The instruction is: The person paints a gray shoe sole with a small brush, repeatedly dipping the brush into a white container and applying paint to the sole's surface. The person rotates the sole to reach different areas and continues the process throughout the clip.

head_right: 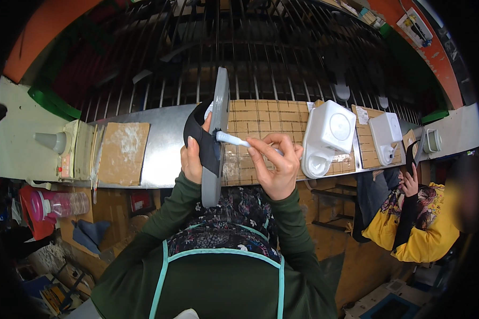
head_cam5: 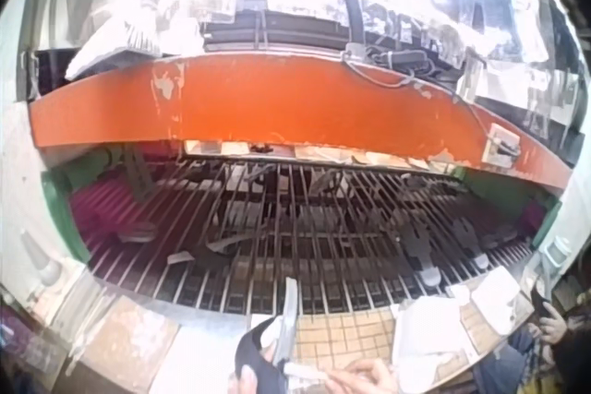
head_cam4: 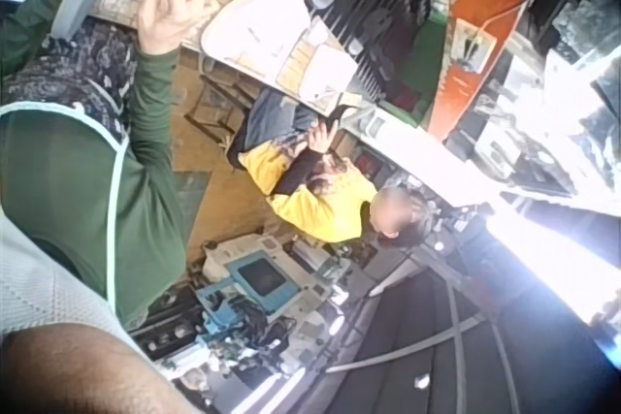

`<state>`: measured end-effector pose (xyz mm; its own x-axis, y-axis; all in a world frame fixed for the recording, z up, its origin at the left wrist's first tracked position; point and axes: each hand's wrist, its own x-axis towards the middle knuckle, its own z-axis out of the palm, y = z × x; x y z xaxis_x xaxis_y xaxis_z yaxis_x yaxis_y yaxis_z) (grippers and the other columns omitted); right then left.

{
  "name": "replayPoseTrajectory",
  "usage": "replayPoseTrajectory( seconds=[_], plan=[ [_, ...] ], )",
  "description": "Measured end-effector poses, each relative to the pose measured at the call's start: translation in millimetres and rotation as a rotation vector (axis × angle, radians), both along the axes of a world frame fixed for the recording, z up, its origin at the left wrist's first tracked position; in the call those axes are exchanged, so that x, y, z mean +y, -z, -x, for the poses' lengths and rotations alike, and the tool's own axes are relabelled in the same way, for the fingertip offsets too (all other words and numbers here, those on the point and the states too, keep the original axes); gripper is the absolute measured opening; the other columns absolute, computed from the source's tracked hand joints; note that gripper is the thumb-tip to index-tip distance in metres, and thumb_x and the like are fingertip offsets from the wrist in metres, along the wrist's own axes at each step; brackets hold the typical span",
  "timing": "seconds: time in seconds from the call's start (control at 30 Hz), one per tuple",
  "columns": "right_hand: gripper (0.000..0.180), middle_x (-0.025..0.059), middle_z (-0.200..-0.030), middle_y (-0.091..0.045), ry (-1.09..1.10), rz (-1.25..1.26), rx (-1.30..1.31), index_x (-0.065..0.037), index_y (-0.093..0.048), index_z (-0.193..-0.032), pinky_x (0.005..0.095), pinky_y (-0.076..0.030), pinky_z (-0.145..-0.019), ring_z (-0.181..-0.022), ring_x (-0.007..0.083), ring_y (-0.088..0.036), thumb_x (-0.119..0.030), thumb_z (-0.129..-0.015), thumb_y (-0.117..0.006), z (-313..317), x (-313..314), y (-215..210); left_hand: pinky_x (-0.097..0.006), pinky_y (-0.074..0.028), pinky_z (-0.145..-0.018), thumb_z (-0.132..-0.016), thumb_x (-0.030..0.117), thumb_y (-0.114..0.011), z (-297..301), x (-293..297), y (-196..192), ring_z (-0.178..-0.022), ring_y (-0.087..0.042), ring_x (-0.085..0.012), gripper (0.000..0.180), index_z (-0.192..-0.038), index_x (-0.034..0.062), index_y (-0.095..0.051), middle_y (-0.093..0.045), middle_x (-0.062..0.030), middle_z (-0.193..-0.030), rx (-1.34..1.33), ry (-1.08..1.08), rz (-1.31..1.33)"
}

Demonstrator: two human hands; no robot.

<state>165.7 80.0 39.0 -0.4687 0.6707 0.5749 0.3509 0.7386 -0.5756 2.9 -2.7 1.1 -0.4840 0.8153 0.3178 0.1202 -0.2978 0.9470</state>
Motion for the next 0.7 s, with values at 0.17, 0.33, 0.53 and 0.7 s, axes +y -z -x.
replayPoseTrajectory(
  seconds=[0.17,0.33,0.53,0.7],
  plan=[
    [0.02,-0.002,-0.085,-0.06,-0.023,0.027,-0.006,-0.015,-0.077,-0.097,0.0302,-0.028,-0.072,-0.068,0.0124,-0.047,-0.014,-0.077,-0.077,-2,-1,0,-0.029,-0.038,-0.103,-0.103,0.037,-0.013,2,-3,-6,-0.12,-0.052,-0.0219,0.064,-0.144,-0.0076,-0.035,-0.052,-0.02,-0.135,0.015,0.031,0.045],
    [0.021,-0.0018,-0.084,-0.06,-0.03,0.026,-0.019,-0.015,-0.077,-0.097,0.0305,-0.027,-0.071,-0.068,0.0124,-0.047,-0.013,-0.076,-0.077,-4,-2,1,-0.03,-0.039,-0.101,-0.103,0.035,-0.016,3,2,-3,-0.116,-0.055,-0.0234,0.062,-0.14,-0.0087,-0.04,-0.055,-0.0201,-0.133,-0.007,0.008,-0.006],
    [0.021,-0.0015,-0.084,-0.06,-0.041,-0.001,-0.031,-0.014,-0.077,-0.097,0.0309,-0.027,-0.071,-0.069,0.013,-0.047,-0.013,-0.076,-0.077,-5,-4,0,-0.031,-0.041,-0.098,-0.103,0.032,-0.018,0,10,4,-0.111,-0.058,-0.0249,0.06,-0.136,-0.0096,-0.046,-0.058,-0.0201,-0.13,-0.053,-0.065,-0.089],
    [0.021,-0.0012,-0.083,-0.06,-0.049,-0.008,-0.031,-0.014,-0.077,-0.096,0.0319,-0.026,-0.071,-0.069,0.0134,-0.047,-0.013,-0.075,-0.077,-6,-9,0,-0.029,-0.04,-0.101,-0.103,0.037,-0.013,5,9,1,-0.118,-0.054,-0.0214,0.064,-0.144,-0.007,-0.036,-0.054,-0.02,-0.133,0.049,-0.043,-0.041]
  ],
)
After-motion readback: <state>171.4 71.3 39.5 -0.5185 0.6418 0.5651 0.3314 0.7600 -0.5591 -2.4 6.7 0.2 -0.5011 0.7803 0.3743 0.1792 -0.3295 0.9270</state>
